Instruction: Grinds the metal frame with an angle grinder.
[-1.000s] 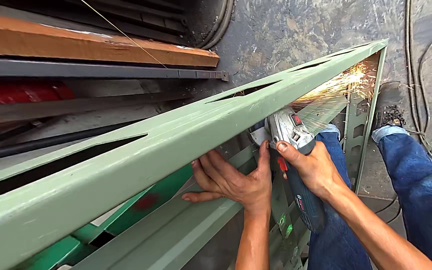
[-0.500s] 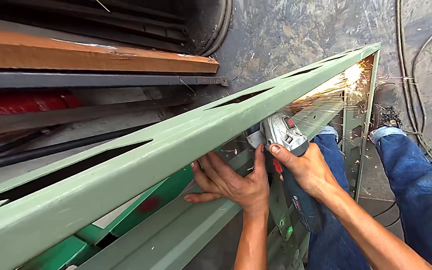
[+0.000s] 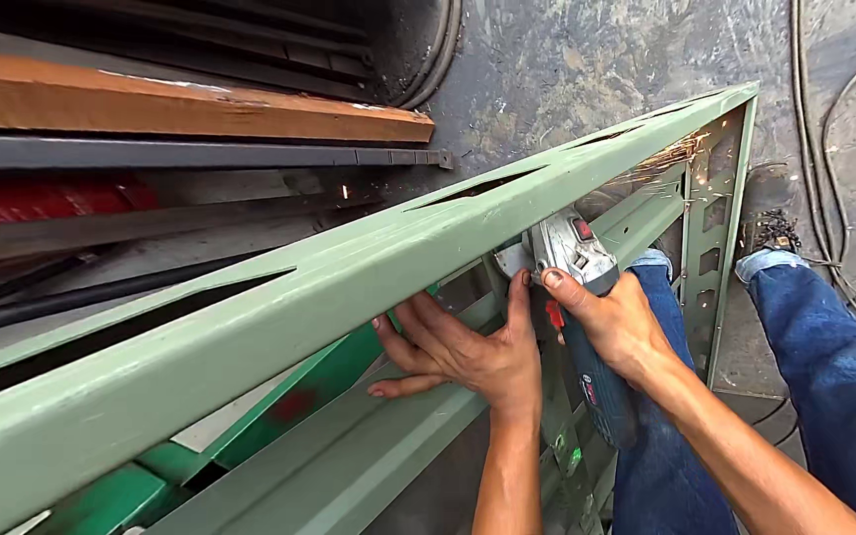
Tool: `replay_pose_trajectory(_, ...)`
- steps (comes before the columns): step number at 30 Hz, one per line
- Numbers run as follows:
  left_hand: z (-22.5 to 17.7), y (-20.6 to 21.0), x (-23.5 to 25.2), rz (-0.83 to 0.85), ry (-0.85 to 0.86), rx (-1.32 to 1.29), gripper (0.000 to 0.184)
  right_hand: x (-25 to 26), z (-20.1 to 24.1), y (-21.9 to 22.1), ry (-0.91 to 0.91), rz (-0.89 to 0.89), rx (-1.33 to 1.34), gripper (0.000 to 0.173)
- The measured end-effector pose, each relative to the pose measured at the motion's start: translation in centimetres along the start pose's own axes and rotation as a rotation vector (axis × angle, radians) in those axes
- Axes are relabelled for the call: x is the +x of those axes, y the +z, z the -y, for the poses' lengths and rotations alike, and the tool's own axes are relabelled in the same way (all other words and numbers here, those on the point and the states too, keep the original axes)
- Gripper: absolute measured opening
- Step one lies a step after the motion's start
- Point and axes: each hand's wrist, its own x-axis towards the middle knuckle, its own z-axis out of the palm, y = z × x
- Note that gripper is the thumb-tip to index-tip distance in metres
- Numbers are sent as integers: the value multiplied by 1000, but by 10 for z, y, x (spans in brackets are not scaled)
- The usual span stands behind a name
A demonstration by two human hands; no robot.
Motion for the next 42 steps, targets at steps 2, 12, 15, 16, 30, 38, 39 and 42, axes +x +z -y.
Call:
replay_pose_trajectory(2, -4, 0, -1, 18, -22, 5, 109, -2, 2, -3, 15, -2, 2, 71)
replay_pose_trajectory(12, 9, 0, -10, 8, 72, -22, 110, -2, -17, 1, -19, -49, -39, 66)
replay_pose_trajectory(15, 3, 2, -7, 9, 40, -17, 107, 0, -9, 0, -15, -40, -37, 68)
replay_pose_trajectory(16, 0, 2, -6, 11, 21, -24, 106, 1, -5, -1, -3, -33, -23, 69)
replay_pose_trajectory(30, -10, 0, -5, 66, -19, -32, 107, 4, 2, -4, 19, -21, 12, 71)
replay_pose_trajectory(38, -3, -2, -10, 79, 25, -65, 106, -3, -4, -4, 50, -20, -24, 70)
replay_pose_trajectory(39, -6, -1, -8, 75, 15, -61, 106, 0, -2, -5, 55, -14, -5, 71)
replay_pose_trajectory(42, -14, 1, -4, 74, -16, -33, 105, 5, 5, -5, 50, -29, 16, 73)
